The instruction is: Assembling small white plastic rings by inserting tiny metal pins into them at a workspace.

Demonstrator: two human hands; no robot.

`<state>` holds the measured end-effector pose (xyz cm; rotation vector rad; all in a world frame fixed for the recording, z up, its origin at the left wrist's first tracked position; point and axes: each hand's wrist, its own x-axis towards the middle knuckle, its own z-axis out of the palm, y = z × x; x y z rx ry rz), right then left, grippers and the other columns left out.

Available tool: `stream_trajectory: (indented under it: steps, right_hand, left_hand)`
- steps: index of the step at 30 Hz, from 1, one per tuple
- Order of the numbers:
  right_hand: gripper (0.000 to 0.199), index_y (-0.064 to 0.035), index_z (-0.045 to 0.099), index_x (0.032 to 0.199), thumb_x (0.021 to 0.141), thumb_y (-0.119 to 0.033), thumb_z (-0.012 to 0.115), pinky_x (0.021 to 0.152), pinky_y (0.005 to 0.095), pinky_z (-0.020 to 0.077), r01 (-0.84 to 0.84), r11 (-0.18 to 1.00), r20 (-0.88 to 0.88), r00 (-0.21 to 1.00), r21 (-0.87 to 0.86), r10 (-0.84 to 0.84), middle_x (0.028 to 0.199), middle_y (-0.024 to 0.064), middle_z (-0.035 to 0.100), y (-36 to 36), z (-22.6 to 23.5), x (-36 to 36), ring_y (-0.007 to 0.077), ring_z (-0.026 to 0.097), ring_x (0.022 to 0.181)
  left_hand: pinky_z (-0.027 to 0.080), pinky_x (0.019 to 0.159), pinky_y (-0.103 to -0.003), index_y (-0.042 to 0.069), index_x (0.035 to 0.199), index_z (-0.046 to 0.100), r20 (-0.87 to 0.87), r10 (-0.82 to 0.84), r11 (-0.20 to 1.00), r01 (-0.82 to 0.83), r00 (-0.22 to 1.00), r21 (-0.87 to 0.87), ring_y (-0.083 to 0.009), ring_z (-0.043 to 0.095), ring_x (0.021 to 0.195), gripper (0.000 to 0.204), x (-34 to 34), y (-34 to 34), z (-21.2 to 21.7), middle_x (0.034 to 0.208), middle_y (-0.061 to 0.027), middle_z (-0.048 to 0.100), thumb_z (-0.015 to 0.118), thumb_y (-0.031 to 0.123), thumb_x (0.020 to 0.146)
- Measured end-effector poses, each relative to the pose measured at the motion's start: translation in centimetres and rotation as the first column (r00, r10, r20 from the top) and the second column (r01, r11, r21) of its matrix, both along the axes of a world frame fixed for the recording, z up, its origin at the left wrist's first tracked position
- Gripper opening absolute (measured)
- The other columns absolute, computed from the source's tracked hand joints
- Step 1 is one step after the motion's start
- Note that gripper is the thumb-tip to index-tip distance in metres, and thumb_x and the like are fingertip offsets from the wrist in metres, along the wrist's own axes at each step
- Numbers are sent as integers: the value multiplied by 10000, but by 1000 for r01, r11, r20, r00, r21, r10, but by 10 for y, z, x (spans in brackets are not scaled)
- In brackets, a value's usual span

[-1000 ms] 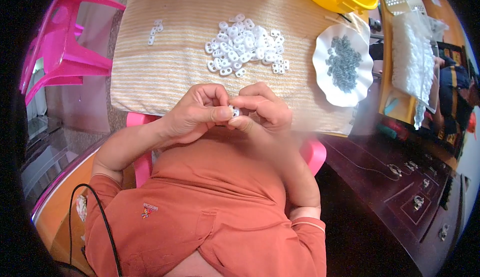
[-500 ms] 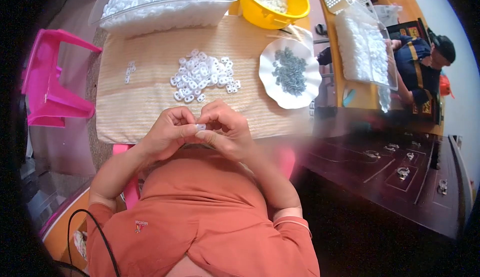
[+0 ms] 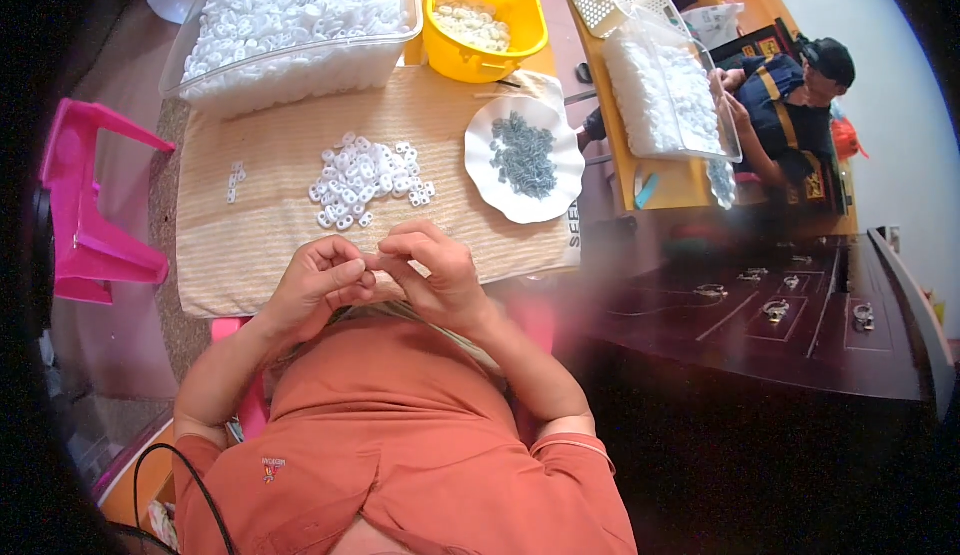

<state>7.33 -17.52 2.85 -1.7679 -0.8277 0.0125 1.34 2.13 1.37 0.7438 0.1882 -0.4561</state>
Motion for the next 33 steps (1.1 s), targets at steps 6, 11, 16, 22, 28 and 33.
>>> stream_trajectory:
  steps: [6, 11, 16, 22, 28, 33]
  right_hand:
    - [216, 0, 635, 962, 771, 75, 704, 667, 266, 513, 83, 994, 112, 991, -68, -75, 926, 112, 627, -6, 15, 7, 173, 626, 790]
    - [199, 10, 632, 986, 803, 69, 683, 682, 232, 474, 201, 977, 175, 967, -68, -187, 935, 98, 616, -9, 26, 18, 144, 584, 786]
    - [213, 6, 633, 1004, 806, 80, 662, 659, 249, 498, 354, 934, 425, 839, 50, -341, 940, 104, 620, -7, 57, 43, 154, 603, 767]
    - [211, 12, 640, 1066, 873, -74, 655, 703, 266, 522, 536, 832, 612, 613, 143, -500, 1011, 121, 622, -5, 91, 130, 184, 627, 791]
    - [266, -15, 650, 1104, 839, 14, 654, 701, 226, 498, 328, 906, 360, 906, -269, -222, 942, 71, 665, -6, 71, 135, 99, 624, 773]
    - [141, 0, 676, 968, 827, -5, 688, 588, 205, 436, 138, 918, 27, 990, -372, -138, 758, 16, 612, -10, 20, 75, 53, 518, 654]
  left_hand:
    - [559, 743, -249, 23, 979, 619, -1, -9, 999, 9, 1000, 52, -110, 644, 830, 129, -1, 2, 3, 1043, -96, 666, 656, 113, 894]
    - [557, 736, -243, 32, 976, 626, -28, -3, 998, 5, 1000, 62, -102, 637, 810, 120, -4, 2, 3, 1056, -97, 659, 655, 116, 896]
    - [549, 731, -231, 45, 961, 630, -7, 4, 998, -3, 1000, 62, -82, 624, 789, 113, -8, 3, 4, 1041, -82, 659, 658, 134, 897]
    - [548, 673, -223, 63, 956, 641, -4, 5, 989, -5, 1000, 146, -61, 616, 740, 145, -3, 2, 2, 984, -26, 665, 683, 181, 882]
    - [512, 638, -210, 40, 969, 649, 133, 96, 954, -129, 986, 269, -56, 595, 721, 142, 1, 6, -3, 849, 4, 644, 680, 148, 882]
    - [477, 641, -204, -1, 941, 647, 305, 198, 875, -308, 931, 372, -49, 568, 723, 101, 3, 7, -6, 806, -5, 632, 673, 67, 871]
